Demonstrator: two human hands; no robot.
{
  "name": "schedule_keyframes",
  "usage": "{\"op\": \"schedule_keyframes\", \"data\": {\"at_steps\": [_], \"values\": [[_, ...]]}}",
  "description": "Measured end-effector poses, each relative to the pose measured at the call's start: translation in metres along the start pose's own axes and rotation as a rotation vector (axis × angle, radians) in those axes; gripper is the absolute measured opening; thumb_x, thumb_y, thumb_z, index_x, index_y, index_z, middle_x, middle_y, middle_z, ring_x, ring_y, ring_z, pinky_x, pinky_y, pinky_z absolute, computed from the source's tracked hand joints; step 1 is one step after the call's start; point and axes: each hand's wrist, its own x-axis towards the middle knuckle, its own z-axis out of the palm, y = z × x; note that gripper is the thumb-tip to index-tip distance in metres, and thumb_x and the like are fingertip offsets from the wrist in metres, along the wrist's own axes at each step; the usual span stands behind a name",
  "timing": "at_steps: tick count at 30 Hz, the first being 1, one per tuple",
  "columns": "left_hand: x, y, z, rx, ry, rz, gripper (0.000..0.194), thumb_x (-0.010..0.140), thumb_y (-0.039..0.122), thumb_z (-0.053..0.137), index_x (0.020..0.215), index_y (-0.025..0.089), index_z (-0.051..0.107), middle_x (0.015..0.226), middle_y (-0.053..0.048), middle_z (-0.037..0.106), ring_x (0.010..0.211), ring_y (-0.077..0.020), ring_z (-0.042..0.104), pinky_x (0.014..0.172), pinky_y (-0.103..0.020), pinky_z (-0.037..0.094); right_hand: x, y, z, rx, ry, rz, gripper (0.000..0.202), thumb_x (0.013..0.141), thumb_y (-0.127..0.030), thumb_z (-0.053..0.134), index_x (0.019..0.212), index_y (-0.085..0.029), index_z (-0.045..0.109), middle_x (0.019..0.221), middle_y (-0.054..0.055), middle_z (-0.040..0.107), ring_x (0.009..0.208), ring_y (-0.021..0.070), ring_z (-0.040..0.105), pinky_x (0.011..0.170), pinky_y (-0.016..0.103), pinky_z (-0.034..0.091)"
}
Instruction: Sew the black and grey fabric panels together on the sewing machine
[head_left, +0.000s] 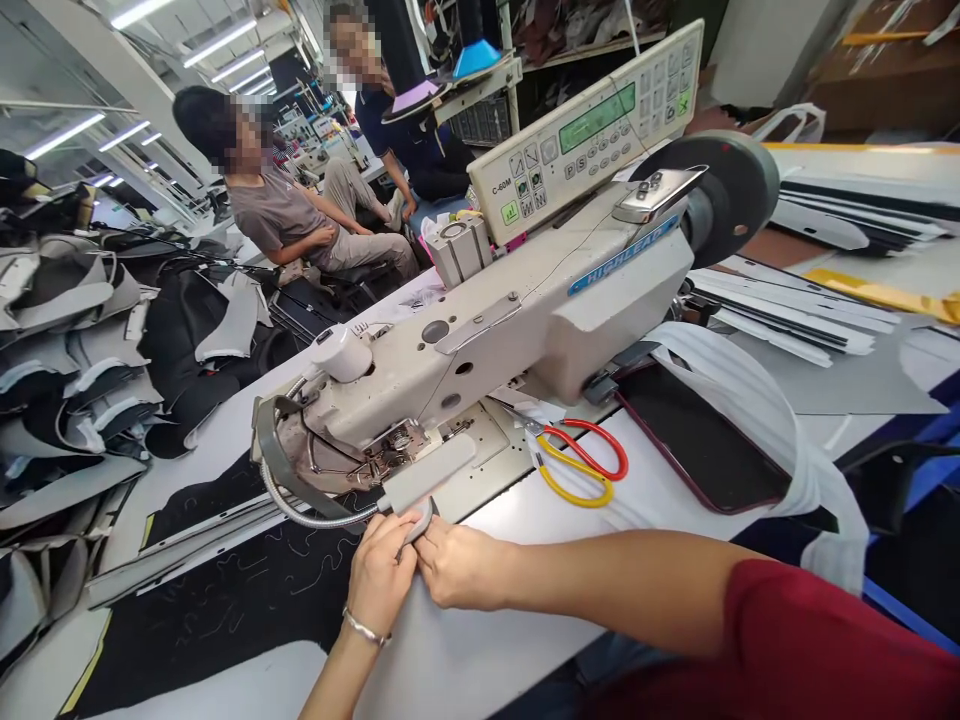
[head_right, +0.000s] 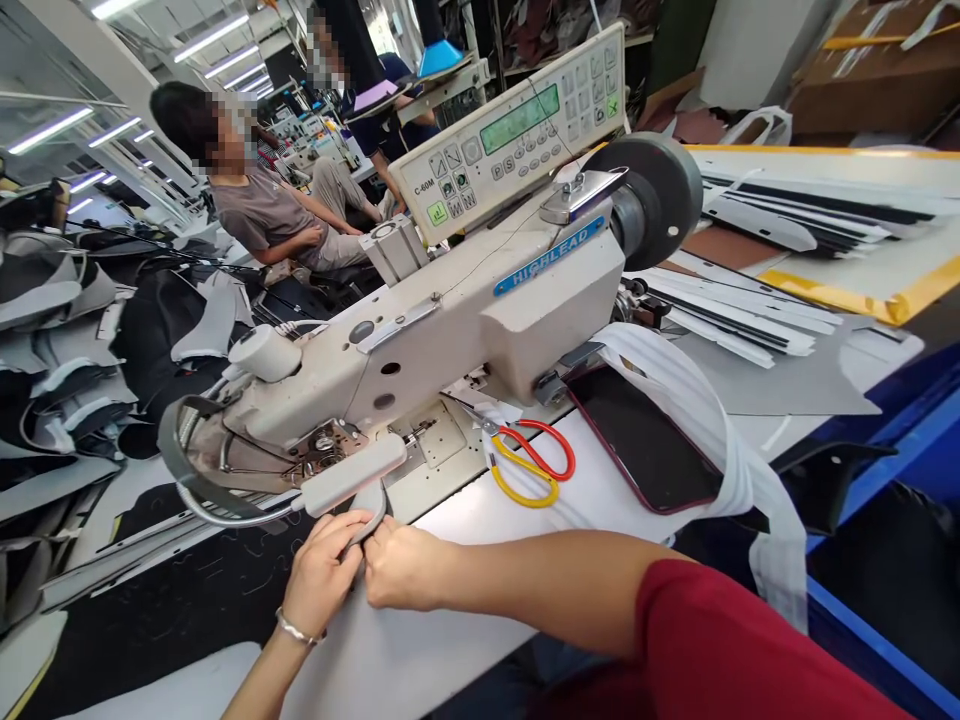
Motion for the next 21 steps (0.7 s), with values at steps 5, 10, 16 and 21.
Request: {"op": "schedule_keyframes", "data": {"at_steps": [5, 10, 16, 21], "values": [[-0.004, 0.008, 0.004, 0.007, 0.008, 0.052, 0.033, 0.075, 0.005, 0.034, 0.089, 0.014, 0.063, 0.089, -0.005, 0.066, 0.078, -0.0151, 0.055, 0.072, -0.029, 0.051, -0.004, -0.004, -0.009, -0.074, -0.117, -0.046, 0.016, 0.077, -0.013, 0.047, 0.078, -0.008, 0.063, 0.085, 0.015, 0.059, 0.084, 0.0251, 0.052, 0.078, 0.041, 0.039], [-0.005, 0.01, 0.012, 0.09, 0.041, 0.079, 0.033, 0.076, 0.005, 0.033, 0.092, 0.013, 0.061, 0.089, -0.006, 0.065, 0.081, -0.0161, 0.055, 0.075, -0.029, 0.051, -0.003, -0.004, -0.011, -0.097, -0.166, -0.056, 0.009, 0.074, -0.015, 0.053, 0.07, -0.013, 0.061, 0.076, 0.011, 0.058, 0.08, 0.0245, 0.051, 0.077, 0.043, 0.04], [0.006, -0.005, 0.023, 0.286, -0.042, 0.017, 0.034, 0.077, 0.008, 0.032, 0.088, 0.018, 0.062, 0.086, -0.005, 0.065, 0.083, -0.0171, 0.057, 0.078, -0.03, 0.051, 0.003, 0.006, 0.008, -0.169, -0.096, 0.014, 0.022, 0.079, -0.021, 0.05, 0.093, -0.008, 0.06, 0.096, 0.016, 0.058, 0.096, 0.0277, 0.049, 0.091, 0.047, 0.034], [0.012, -0.008, 0.018, 0.361, -0.106, -0.055, 0.03, 0.075, 0.013, 0.038, 0.088, 0.019, 0.064, 0.085, -0.007, 0.063, 0.084, -0.0194, 0.056, 0.075, -0.03, 0.05, 0.007, -0.003, 0.02, -0.15, -0.049, 0.096, 0.032, 0.081, -0.019, 0.045, 0.105, 0.001, 0.053, 0.11, 0.024, 0.051, 0.107, 0.0319, 0.044, 0.094, 0.049, 0.031]]}}
